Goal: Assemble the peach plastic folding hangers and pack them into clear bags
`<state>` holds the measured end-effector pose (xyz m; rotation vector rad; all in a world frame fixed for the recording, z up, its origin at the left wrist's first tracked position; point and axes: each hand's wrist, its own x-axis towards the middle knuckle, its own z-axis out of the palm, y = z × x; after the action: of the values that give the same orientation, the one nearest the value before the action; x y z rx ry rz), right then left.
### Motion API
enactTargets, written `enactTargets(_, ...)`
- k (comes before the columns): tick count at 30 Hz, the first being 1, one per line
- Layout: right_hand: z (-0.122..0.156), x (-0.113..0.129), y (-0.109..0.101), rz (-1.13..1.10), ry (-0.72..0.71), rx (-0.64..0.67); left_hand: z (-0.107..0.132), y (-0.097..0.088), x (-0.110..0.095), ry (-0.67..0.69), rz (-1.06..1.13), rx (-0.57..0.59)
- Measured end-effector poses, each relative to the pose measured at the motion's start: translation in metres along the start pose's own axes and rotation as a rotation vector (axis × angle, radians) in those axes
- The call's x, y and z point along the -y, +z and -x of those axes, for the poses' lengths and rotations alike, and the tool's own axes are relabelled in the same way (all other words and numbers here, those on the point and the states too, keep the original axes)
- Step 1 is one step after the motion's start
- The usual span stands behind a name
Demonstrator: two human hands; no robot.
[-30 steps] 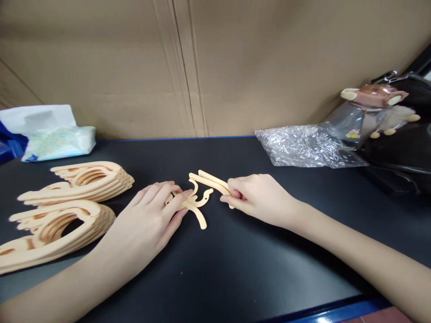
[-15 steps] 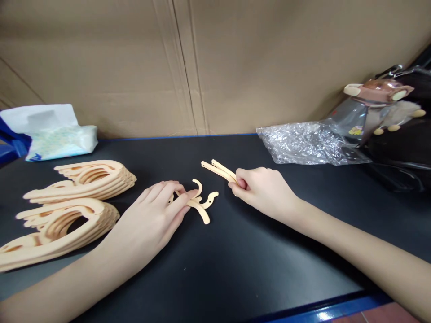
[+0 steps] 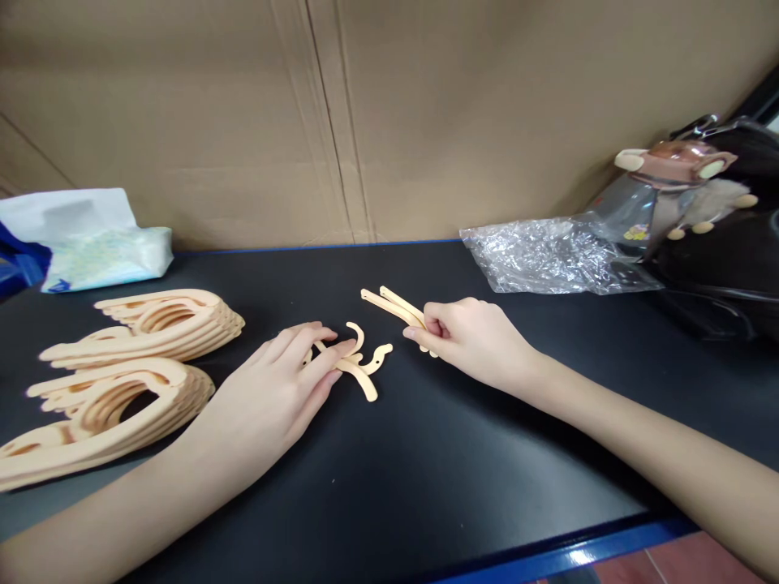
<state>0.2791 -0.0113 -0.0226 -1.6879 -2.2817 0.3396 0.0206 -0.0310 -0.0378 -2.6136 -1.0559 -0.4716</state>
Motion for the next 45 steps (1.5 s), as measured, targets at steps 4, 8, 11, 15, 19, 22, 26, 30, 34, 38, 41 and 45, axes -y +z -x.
enactTargets(4, -0.001, -0.001, 0.001, 0.007, 0.001, -0.007, -0.001, -0.002, 0.0, 0.005, 0.024, 0.005)
enactTargets(8, -0.002, -0.001, 0.002, 0.024, 0.0, -0.034, -0.001, -0.005, -0.001, 0.023, 0.048, 0.006)
enactTargets(11, -0.002, 0.0, 0.002, 0.038, -0.007, -0.074, -0.001, -0.006, -0.001, 0.03, 0.08, 0.014)
enactTargets(15, 0.001, 0.003, 0.004, 0.073, -0.147, -0.196, -0.001, -0.007, 0.001, 0.0, 0.16, 0.037)
enactTargets(19, 0.007, 0.01, 0.005, 0.084, -0.415, -0.233, -0.002, -0.005, 0.003, -0.043, 0.297, 0.061)
enactTargets(22, 0.01, 0.013, 0.006, 0.102, -0.558, -0.217, -0.003, -0.004, 0.003, -0.079, 0.384, 0.051)
enactTargets(26, 0.01, 0.013, 0.008, 0.095, -0.617, -0.163, -0.004, -0.003, 0.002, -0.094, 0.447, -0.003)
enactTargets(30, 0.008, 0.013, 0.011, 0.064, -0.626, -0.135, -0.004, -0.003, 0.002, -0.089, 0.454, -0.045)
enactTargets(34, 0.006, 0.011, 0.011, 0.035, -0.617, -0.156, -0.004, -0.008, 0.002, -0.101, 0.413, -0.066)
enactTargets(38, 0.002, 0.009, 0.008, 0.069, -0.607, -0.188, -0.003, -0.013, 0.0, -0.073, 0.385, -0.066)
enactTargets(41, -0.006, 0.014, 0.004, 0.165, -0.649, -0.167, -0.001, -0.014, -0.003, -0.018, 0.399, -0.025)
enactTargets(45, -0.02, 0.027, -0.003, 0.265, -0.746, -0.043, -0.001, -0.015, -0.007, 0.049, 0.469, 0.076)
